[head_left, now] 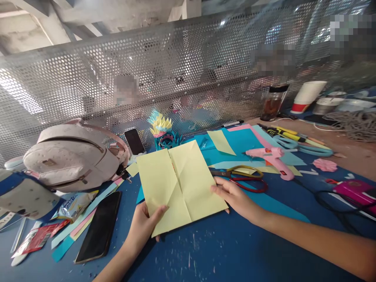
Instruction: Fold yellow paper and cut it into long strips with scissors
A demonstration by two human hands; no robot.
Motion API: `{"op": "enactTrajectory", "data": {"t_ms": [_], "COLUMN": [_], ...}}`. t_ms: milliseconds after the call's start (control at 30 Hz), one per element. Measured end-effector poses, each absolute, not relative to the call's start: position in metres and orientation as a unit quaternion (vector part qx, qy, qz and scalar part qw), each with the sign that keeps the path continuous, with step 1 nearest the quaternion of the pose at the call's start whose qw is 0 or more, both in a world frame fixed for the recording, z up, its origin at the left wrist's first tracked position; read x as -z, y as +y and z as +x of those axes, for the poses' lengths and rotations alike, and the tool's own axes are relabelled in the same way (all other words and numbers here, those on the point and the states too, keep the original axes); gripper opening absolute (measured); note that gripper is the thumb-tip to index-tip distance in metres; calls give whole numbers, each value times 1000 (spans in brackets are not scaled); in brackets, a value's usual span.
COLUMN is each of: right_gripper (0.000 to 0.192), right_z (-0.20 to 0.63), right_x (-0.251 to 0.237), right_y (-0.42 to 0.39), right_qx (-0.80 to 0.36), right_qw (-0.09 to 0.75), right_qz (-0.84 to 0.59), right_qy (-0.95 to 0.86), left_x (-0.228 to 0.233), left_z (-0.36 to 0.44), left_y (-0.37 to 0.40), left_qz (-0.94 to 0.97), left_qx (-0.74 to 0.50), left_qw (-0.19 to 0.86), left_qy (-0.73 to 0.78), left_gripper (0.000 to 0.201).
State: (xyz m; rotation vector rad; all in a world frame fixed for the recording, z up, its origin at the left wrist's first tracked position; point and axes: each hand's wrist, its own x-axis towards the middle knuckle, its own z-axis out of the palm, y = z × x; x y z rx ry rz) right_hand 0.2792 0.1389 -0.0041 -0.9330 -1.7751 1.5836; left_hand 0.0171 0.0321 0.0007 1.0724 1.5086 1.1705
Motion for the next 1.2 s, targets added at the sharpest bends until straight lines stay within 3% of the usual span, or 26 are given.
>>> {"op": "enactTrajectory", "data": {"t_ms": [567, 733, 933, 1200], "right_gripper": [56, 55, 47, 45], "right_z": [275, 275, 280, 281], "right_x": [0, 0, -1, -4], "right_y": [133, 134, 142, 137], "right_qx": [-609, -606, -551, -548], "right_qw": [296, 302, 382, 372], "right_qz": [-380, -377, -401, -380], "right_qy": [-630, -632, -625, -646], "left_x": [7, 5, 0, -1], "left_z": [14, 15, 15, 15], "left_y": [33, 32, 30, 31], "left_qz": [441, 429, 410, 397], "left_qx": [-486, -497, -525, -537], "left_qw": [449, 442, 412, 416], "left_qy": [606, 612, 622, 616], "left_gripper": [48, 49, 50, 50]}}
